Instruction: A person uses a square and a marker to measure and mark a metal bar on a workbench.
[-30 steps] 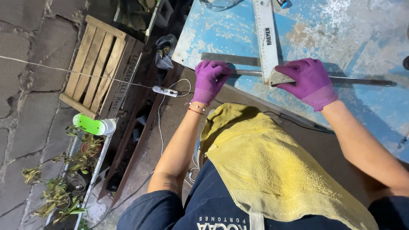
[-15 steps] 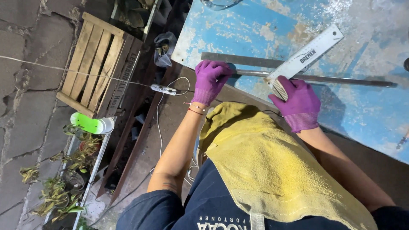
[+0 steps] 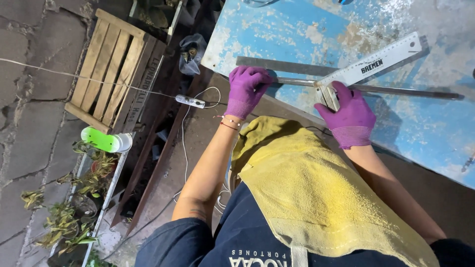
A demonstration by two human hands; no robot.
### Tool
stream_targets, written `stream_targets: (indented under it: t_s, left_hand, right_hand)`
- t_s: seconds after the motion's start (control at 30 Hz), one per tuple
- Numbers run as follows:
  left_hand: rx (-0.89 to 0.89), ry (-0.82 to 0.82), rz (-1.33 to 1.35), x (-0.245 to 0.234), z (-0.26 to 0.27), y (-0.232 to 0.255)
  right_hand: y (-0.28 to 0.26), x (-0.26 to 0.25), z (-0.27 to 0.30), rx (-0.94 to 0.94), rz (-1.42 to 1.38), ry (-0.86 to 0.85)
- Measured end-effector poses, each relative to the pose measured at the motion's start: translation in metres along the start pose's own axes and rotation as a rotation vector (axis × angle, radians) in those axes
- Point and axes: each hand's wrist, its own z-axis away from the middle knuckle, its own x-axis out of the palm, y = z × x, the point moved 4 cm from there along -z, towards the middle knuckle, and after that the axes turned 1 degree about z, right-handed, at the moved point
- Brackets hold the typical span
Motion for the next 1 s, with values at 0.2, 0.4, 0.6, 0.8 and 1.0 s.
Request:
stream_targets:
  t_s: [0.2, 0.4, 0.6, 0.8, 1.0]
  left_hand:
    - [-0.034, -0.019, 0.001, -0.003, -0.002, 0.005]
    - [-0.226, -0.028, 0.31, -0.049, -0.018, 0.032]
    - [-0.261, 0.533, -0.226, -0.144, -0.007, -0.007]
    - [-0.428, 0.647, 0.488, -0.113, 0.009, -0.029]
    - [0.007, 0.016, -0.029, -0.013, -0.01, 0.048]
  right_hand:
    - [-0.003, -0.005, -0.007, 0.002, -0.014, -0.06]
    - [-0.008, -0.007, -0.014, -0.017, 0.037, -0.216]
    - [-0.01, -0.014, -0.016, 0.036, 0.021, -0.355]
    - [-0.001, -0.001, -0.011, 0.008, 0.042, -0.223]
    - [0.004, 0.003, -0.008, -0.058, 0.018, -0.162]
